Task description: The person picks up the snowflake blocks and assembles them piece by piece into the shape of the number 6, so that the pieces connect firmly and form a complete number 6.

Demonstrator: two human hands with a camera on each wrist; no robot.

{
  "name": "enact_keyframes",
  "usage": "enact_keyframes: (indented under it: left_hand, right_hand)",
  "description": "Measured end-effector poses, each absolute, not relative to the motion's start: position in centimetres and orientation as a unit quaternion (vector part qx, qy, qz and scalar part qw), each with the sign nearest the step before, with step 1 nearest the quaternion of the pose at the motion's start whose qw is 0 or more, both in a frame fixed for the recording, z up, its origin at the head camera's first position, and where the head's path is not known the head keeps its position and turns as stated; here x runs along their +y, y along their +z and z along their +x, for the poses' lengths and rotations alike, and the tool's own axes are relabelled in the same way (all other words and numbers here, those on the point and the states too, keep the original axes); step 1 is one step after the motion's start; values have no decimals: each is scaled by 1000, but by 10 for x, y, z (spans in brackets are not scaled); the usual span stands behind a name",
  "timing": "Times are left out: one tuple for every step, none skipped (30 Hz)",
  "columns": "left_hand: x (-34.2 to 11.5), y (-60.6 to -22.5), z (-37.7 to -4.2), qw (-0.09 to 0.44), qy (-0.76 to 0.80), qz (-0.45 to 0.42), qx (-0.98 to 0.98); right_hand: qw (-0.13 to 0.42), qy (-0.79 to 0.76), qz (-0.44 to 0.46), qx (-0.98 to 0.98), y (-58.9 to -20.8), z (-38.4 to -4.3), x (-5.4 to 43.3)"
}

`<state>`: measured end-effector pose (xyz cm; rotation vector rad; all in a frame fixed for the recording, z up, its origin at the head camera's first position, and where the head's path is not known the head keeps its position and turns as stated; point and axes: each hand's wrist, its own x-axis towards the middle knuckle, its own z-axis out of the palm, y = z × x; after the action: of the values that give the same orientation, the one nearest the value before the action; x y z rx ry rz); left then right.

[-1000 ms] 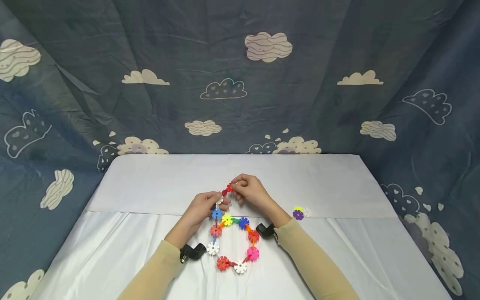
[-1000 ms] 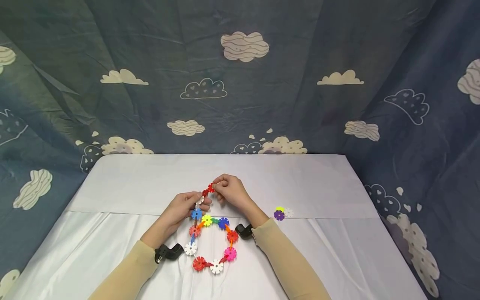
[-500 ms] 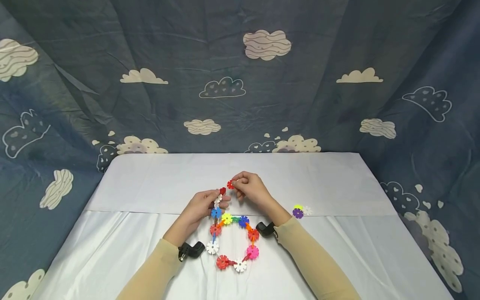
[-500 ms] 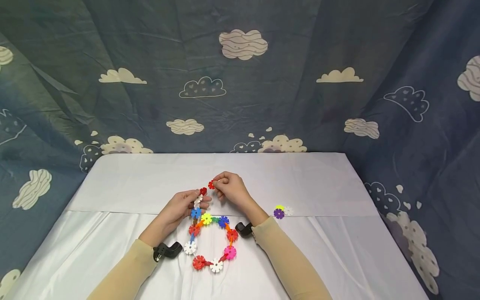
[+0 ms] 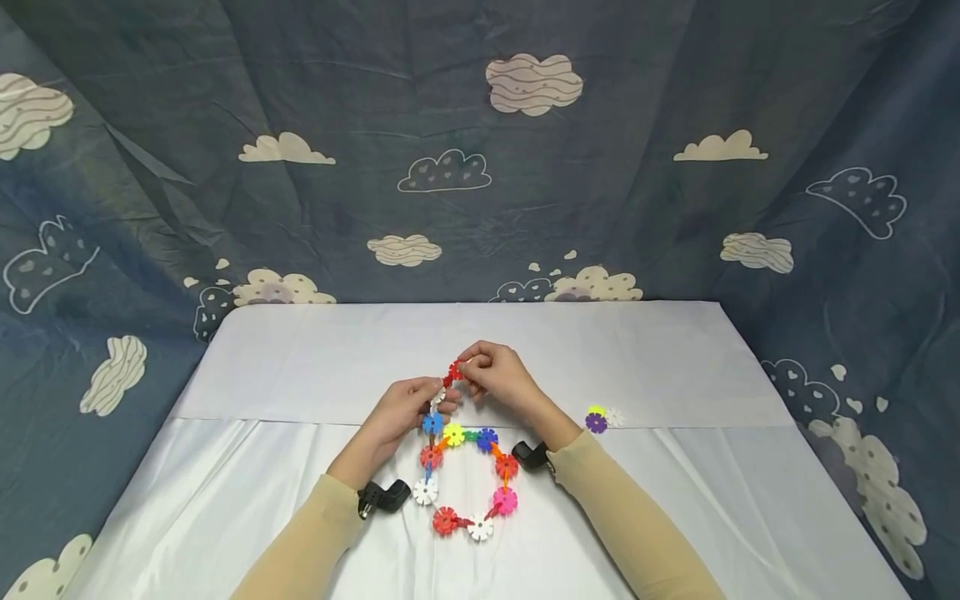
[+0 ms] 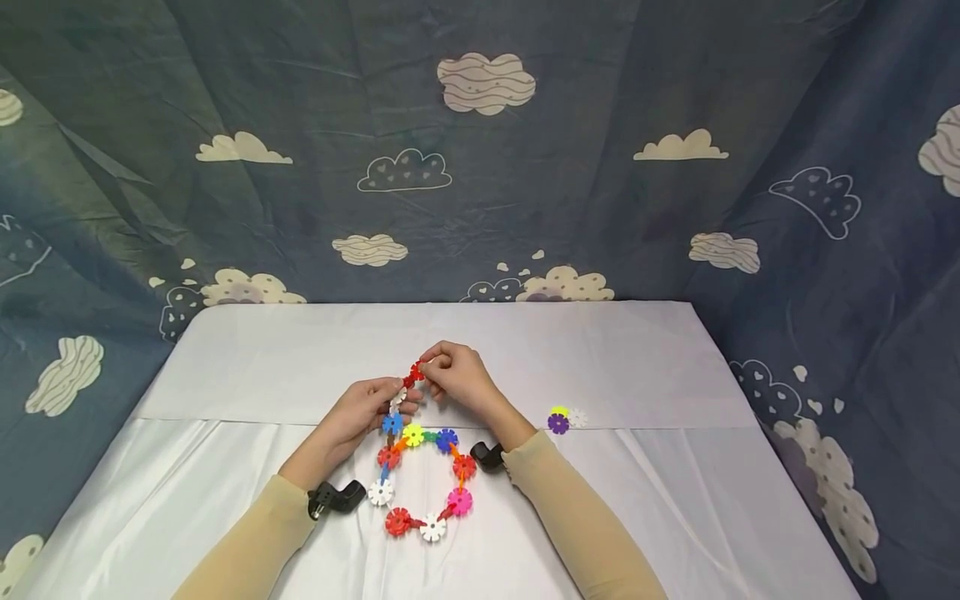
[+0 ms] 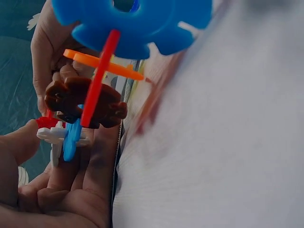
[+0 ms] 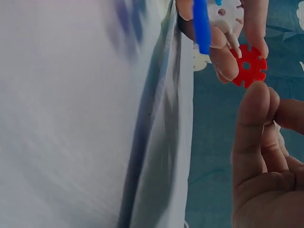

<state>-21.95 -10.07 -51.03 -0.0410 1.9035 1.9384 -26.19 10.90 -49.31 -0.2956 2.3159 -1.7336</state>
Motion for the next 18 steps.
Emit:
enact_keyframes:
  left_hand:
    - [-101,-510,-219,208,699,-16,684]
    - [-100,-511,-219,206,702,-20,681]
    - [-100,-511,-219,204,706,-22,678]
    - [-100,-511,-218,203,709,-25,675]
    - [-99,-512,-218,200,710,-24,674]
    - [-99,-512,-218,196,710,-22,675]
    - [-99,-513,-218,194,711,-22,675]
    - [-98,-513,-218,193,711,-22,676]
    - [-98,-513,-218,190,710,-20,678]
    - [-98,-514,-218,187,708,-19,681]
    - [-97,-514,-218,184,705,-16,684]
    - [-97,-514,-218,183,704,-16,686]
    - [-97,-514,-218,183,701,-14,689]
    - [-97,-515,-218,184,699,-14,691]
    - [-97,-514,-218,186,696,-15,693]
    - [-98,-514,-219,188,694,-15,694]
    - [-98,-514,-219,190,693,-15,695]
    - [-99,-514,-220,192,692,-15,695]
  right_hand:
    - [114,-583,-106,797,-493,-261,109]
    - [112,-576,-112,802,-492,-260,109]
    - [110,-569,-117,807,-492,-260,108]
    - [107,-563,-122,810,-492,-259,108]
    - [105,-558,-128,813,-493,-258,108]
    - [103,-555,-132,814,-493,-258,107]
    - [102,-552,-137,816,-494,-257,107]
    - [101,-551,-140,817,-495,-257,107]
    - [100,-550,-143,817,-495,-257,107]
    - [99,-549,-146,817,-496,-257,106]
    - [100,-551,-149,815,-497,-257,106]
    - [99,-554,-149,813,-497,-257,106]
    - [99,-555,-149,812,-498,-258,106]
    - [101,-558,-149,810,-498,-258,106]
    - [102,-558,-150,810,-499,-259,107]
    - [105,-560,-150,808,-499,-259,107]
    - [109,-562,-152,806,-499,-260,108]
    - [113,-562,-152,805,-499,-260,109]
